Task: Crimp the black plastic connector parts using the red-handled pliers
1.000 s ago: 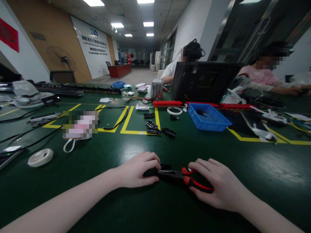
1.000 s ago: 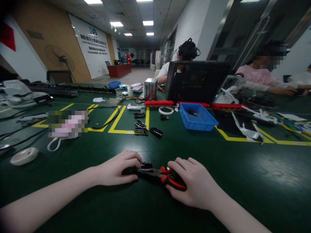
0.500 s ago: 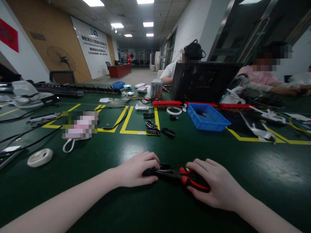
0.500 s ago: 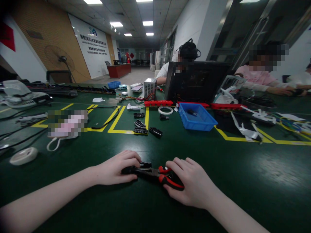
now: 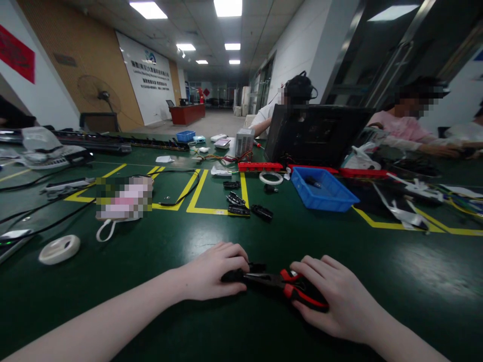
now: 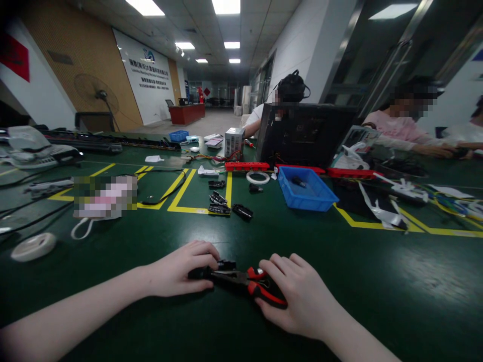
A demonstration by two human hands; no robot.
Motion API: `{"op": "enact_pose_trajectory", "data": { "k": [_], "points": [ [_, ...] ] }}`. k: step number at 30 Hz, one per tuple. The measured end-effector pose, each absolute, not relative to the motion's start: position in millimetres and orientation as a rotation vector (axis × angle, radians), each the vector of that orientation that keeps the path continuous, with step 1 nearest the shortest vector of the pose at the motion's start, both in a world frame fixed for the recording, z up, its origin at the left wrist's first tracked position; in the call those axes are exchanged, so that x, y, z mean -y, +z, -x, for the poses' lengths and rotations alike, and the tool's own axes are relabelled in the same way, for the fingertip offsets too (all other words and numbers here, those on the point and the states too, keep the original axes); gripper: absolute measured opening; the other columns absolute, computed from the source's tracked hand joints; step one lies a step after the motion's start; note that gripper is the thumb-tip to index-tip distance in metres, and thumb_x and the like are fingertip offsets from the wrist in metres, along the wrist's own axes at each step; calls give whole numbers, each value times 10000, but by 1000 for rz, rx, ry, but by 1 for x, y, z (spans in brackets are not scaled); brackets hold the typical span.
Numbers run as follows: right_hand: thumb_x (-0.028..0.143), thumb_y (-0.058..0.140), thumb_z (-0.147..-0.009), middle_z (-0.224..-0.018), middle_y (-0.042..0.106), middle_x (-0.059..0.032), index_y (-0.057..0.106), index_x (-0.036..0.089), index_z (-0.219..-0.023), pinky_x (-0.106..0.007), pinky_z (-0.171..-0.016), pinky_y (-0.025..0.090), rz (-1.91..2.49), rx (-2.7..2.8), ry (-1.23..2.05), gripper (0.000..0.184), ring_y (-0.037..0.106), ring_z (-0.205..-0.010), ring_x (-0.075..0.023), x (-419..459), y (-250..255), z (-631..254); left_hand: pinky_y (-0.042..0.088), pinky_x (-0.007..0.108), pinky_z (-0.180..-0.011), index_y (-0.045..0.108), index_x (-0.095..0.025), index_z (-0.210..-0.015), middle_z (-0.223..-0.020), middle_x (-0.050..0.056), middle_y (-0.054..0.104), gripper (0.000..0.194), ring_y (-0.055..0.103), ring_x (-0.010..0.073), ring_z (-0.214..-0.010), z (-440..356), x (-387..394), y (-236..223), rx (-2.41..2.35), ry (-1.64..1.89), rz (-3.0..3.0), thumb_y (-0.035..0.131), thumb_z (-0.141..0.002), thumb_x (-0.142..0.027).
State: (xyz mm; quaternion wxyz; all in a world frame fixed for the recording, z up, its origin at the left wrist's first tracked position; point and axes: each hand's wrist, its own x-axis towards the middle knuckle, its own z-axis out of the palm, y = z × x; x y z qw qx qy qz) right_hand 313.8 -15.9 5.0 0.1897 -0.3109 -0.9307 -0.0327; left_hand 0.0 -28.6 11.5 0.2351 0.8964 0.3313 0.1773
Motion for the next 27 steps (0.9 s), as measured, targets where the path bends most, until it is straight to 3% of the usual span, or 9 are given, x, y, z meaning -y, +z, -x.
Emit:
{"op": "enact_pose_trajectory", "data": {
  "k": [5,12,17,27],
  "points": [
    [395,644,-813,-1002,704,-87,623,194,-1147,-383,-774,449,883,2572,-73,390,641,-835,-226,18,6,-309,439,377,-935,586,-214,-1076,-1205,48,586,228,577,239,-1098,-1,28,10,-918,497,-2451,709,-887,-253],
    [409,671,-798,-938,691,-36,642,224,-1082,-465,-1008,343,818,2550,-93,341,630,-886,-227,12,14,-310,434,392,-961,591,-216,-1073,-1204,49,587,225,578,245,-1107,0,28,10,-914,498,-2448,710,-885,-250],
    [388,667,-802,-935,679,-29,638,219,-1100,-468,-1079,301,782,2547,-141,343,629,-889,-216,9,15,-316,443,388,-955,596,-218,-1078,-1210,50,587,222,575,244,-1109,0,29,10,-916,497,-2436,706,-889,-257],
    [342,664,-820,-1118,688,-135,583,131,-1279,-459,-977,456,610,2533,-373,512,650,-1011,-261,5,7,-318,446,375,-956,622,-208,-1007,-1192,57,601,130,586,240,-1099,2,27,10,-897,511,-2433,683,-898,-242]
  ]
}}
